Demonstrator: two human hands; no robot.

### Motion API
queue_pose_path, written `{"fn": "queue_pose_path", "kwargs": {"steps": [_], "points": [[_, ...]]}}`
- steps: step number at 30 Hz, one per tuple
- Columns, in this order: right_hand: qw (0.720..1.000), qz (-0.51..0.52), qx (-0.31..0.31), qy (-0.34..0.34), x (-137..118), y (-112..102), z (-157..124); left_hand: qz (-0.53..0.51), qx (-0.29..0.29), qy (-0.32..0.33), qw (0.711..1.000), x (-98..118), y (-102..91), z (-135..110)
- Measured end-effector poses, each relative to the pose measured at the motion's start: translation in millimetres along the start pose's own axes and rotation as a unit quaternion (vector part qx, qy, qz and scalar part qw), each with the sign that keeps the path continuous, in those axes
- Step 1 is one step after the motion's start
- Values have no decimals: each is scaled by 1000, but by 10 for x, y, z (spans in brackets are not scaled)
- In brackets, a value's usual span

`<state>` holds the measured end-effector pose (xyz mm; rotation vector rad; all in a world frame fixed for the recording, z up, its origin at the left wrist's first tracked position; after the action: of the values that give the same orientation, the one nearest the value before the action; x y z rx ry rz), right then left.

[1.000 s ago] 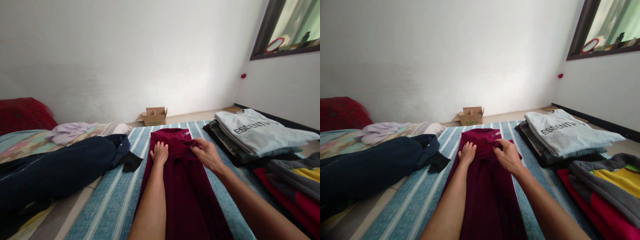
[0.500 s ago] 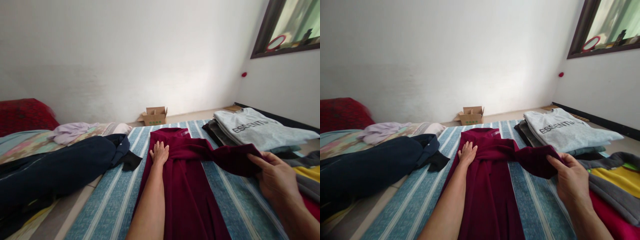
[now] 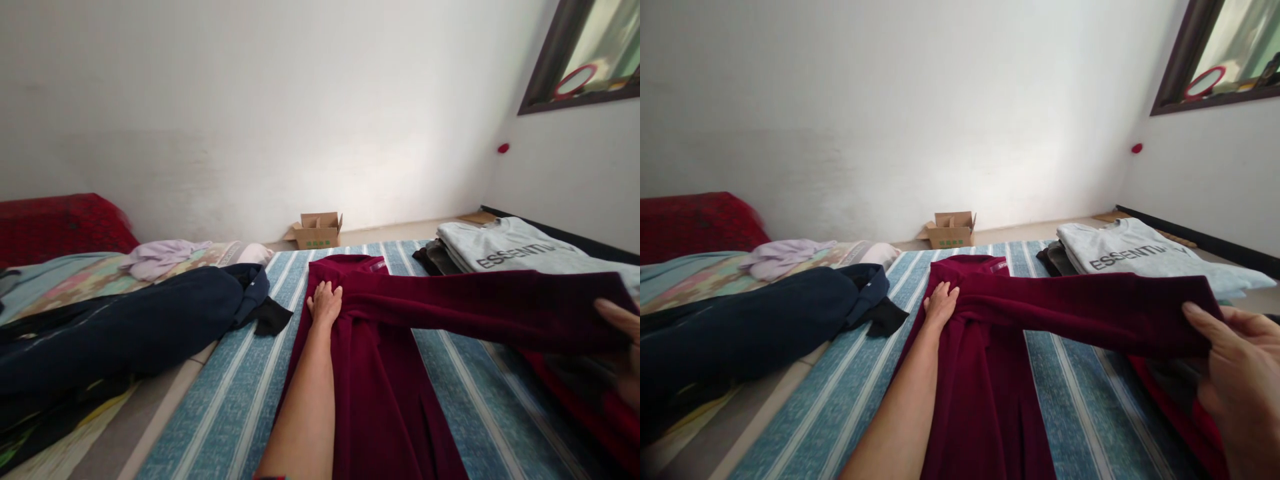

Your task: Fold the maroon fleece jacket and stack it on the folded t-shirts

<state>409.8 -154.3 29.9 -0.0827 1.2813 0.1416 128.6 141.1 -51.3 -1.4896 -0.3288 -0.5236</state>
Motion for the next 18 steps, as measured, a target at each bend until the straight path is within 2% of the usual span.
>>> {"fn": "queue_pose_path", "kwargs": {"steps": [1, 3, 5, 9, 11, 13, 14, 15, 18], "points": [[998, -49, 9, 30, 6, 19, -8, -7, 5, -2, 1000, 1, -7, 2], [980, -197, 13, 31, 32, 63, 8, -16, 12, -8, 1000, 3, -23, 7], [948, -317, -15, -20, 91, 106, 57, -20, 16, -12, 1000, 3, -36, 11], [857, -494, -41, -141, 213, 182, 69, -30, 24, -14, 999, -2, -44, 10], [826, -498, -22, -263, 190, 248, -64, -36, 27, -14, 999, -6, -40, 7], [811, -428, -13, -398, 118, 345, -304, -45, 30, -15, 998, -12, -37, 6], [809, -391, -32, -438, 83, 408, -449, -49, 32, -15, 998, -17, -36, 7], [809, -358, -69, -462, 54, 483, -602, -55, 35, -15, 998, -24, -36, 11], [789, -243, -251, -505, 19, 771, -1053, -75, 46, -14, 996, -60, -39, 33]]}}
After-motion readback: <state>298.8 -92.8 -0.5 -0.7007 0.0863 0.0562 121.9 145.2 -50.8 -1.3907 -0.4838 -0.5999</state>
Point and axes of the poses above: each hand's wrist, its own z-axis towards the middle knuckle, its own y-axis out of the palm, x = y × z, the point moved 1 cm from there along z, towards the middle knuckle, and after that the axes turned 2 degrees about -z, right-handed, at the moved point
